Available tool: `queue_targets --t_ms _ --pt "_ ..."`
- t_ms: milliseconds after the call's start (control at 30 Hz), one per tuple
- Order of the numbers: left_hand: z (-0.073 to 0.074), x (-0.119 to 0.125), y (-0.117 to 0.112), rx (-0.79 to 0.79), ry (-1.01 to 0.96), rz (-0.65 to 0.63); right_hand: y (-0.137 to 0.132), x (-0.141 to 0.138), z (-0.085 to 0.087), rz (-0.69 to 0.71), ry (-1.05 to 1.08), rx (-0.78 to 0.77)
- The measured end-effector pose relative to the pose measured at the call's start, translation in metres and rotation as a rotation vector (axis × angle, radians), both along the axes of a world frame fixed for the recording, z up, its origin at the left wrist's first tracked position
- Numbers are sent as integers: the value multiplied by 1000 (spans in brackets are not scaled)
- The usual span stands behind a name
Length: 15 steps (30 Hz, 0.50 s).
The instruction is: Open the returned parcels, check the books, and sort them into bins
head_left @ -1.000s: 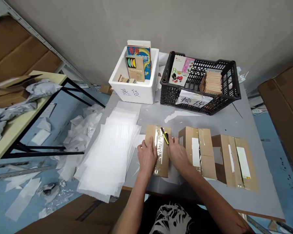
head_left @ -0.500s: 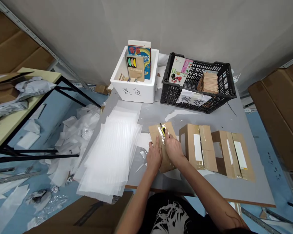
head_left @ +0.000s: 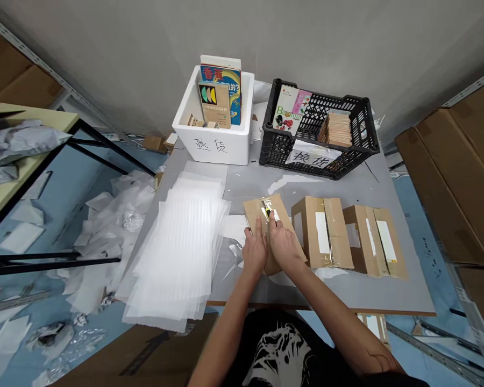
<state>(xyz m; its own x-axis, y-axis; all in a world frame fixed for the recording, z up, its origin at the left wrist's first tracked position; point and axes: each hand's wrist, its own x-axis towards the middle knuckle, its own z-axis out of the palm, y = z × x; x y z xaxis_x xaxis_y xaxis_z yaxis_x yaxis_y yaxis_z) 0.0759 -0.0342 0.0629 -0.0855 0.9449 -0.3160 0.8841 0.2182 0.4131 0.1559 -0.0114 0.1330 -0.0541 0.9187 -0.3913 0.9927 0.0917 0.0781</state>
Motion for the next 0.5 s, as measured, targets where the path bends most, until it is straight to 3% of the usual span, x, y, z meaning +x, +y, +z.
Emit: queue_targets --t_ms 267,500 --pt "-1 -1 -2 32 -33 -3 -10 0 -2 13 -21 29" --pt "1 -1 -2 25 -60 12 -20 -2 10 21 -52 43"
